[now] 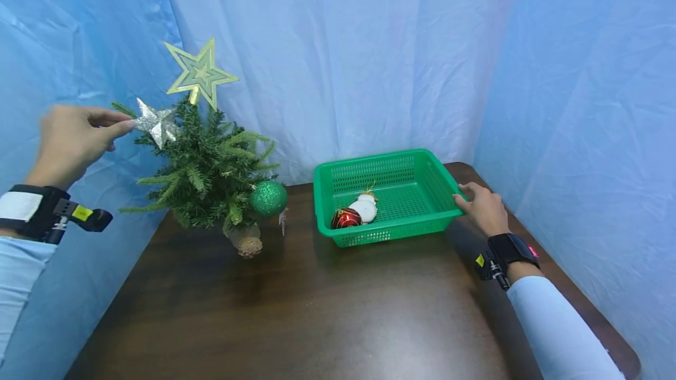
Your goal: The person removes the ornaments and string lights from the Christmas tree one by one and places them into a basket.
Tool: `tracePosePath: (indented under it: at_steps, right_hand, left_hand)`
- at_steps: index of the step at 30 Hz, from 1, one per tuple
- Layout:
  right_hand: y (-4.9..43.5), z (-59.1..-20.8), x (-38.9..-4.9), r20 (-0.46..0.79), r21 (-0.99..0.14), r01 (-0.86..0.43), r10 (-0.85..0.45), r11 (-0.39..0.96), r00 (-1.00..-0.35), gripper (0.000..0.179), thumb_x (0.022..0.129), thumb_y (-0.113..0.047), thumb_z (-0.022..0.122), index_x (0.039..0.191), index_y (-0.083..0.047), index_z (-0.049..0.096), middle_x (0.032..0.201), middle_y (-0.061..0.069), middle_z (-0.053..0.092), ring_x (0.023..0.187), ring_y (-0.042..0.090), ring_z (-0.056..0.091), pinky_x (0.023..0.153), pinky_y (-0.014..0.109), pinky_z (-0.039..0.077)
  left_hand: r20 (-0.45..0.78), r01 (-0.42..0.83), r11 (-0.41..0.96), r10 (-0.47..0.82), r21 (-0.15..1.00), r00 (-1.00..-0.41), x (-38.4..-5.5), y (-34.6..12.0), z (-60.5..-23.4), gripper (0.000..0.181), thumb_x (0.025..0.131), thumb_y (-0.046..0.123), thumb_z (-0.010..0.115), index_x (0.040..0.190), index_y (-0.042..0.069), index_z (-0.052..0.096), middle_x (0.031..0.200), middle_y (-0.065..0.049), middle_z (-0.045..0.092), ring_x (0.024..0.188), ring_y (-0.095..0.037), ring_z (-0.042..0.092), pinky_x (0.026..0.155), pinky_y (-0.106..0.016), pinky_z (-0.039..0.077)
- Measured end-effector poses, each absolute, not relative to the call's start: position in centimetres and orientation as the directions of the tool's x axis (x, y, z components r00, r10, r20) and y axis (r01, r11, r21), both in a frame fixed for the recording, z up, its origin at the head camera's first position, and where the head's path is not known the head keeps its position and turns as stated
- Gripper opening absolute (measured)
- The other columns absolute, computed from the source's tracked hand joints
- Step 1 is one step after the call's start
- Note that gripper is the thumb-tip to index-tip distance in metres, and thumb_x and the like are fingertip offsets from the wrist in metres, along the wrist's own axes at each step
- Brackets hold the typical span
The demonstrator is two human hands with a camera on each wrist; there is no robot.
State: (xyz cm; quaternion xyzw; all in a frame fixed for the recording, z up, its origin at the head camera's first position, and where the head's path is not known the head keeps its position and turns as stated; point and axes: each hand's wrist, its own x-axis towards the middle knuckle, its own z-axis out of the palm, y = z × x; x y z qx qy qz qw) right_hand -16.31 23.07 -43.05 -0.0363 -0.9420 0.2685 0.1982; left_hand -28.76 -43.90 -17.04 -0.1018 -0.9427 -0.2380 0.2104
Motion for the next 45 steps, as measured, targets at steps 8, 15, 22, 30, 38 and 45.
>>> tracePosePath:
  at_steps: [8,15,22,30,38,45]
  right_hand:
    - [23.0,-43.2,-16.3,0.372,-0.514,-0.048,0.172,0.857,-0.912,0.047,0.107,-0.029,0.059,0.139,0.005,0.057,0.082,0.019,0.071,0.044,0.013,0.02,0.044,0.032,0.026]
    - [23.0,-43.2,-16.3,0.368,-0.519,-0.041,0.179,0.854,-0.912,0.047,0.107,-0.027,0.06,0.14,0.006,0.057,0.096,0.025,0.072,0.045,0.014,0.02,0.044,0.033,0.027]
    - [23.0,-43.0,-16.3,0.347,-0.525,-0.022,0.19,0.851,-0.918,0.048,0.107,-0.029,0.058,0.14,0.005,0.056,0.083,0.021,0.07,0.045,0.016,0.025,0.046,0.034,0.028]
    - [23.0,-43.0,-16.3,0.364,-0.519,-0.034,0.184,0.854,-0.913,0.047,0.107,-0.028,0.059,0.139,0.007,0.057,0.116,0.033,0.067,0.046,0.017,0.025,0.047,0.035,0.028]
    - [23.0,-42.9,-16.3,0.354,-0.522,-0.025,0.189,0.853,-0.916,0.047,0.107,-0.029,0.059,0.139,0.006,0.057,0.129,0.033,0.062,0.046,0.016,0.024,0.047,0.034,0.028]
    - [23.0,-42.9,-16.5,0.354,-0.52,-0.019,0.195,0.854,-0.915,0.048,0.106,-0.03,0.06,0.138,0.006,0.058,0.113,0.031,0.069,0.045,0.017,0.027,0.046,0.034,0.028]
  left_hand:
    - [0.48,0.297,0.854,0.065,0.427,-0.875,-28.6,-43.9,-17.6,0.042,0.101,0.038,0.067,0.121,0.002,0.073,0.113,-0.025,0.072,0.054,0.003,0.057,0.047,-0.025,0.045]
    - [0.579,0.324,0.802,-0.033,0.502,-0.815,-28.1,-43.9,-16.9,0.043,0.1,0.038,0.068,0.123,0.002,0.073,0.091,0.003,0.072,0.053,0.009,0.055,0.047,-0.018,0.043]
    - [0.632,0.371,0.706,-0.138,0.603,-0.763,-27.3,-43.5,-16.1,0.04,0.099,0.034,0.071,0.126,0.006,0.073,0.111,0.004,0.075,0.056,0.008,0.056,0.055,-0.01,0.044]
    - [0.694,0.463,0.626,-0.181,0.628,-0.697,-26.3,-42.8,-15.3,0.033,0.095,0.032,0.075,0.121,0.012,0.077,0.09,0.021,0.068,0.054,0.002,0.056,0.055,-0.01,0.043]
    - [0.709,0.522,0.573,-0.156,0.632,-0.688,-25.3,-41.3,-14.6,0.032,0.092,0.03,0.079,0.117,0.011,0.078,0.093,0.018,0.071,0.064,0.003,0.061,0.058,-0.01,0.048]
    - [0.693,0.525,0.561,-0.124,0.64,-0.711,-24.7,-40.3,-14.7,0.031,0.093,0.025,0.079,0.116,0.005,0.077,0.089,0.02,0.07,0.06,0.001,0.06,0.056,-0.01,0.047]
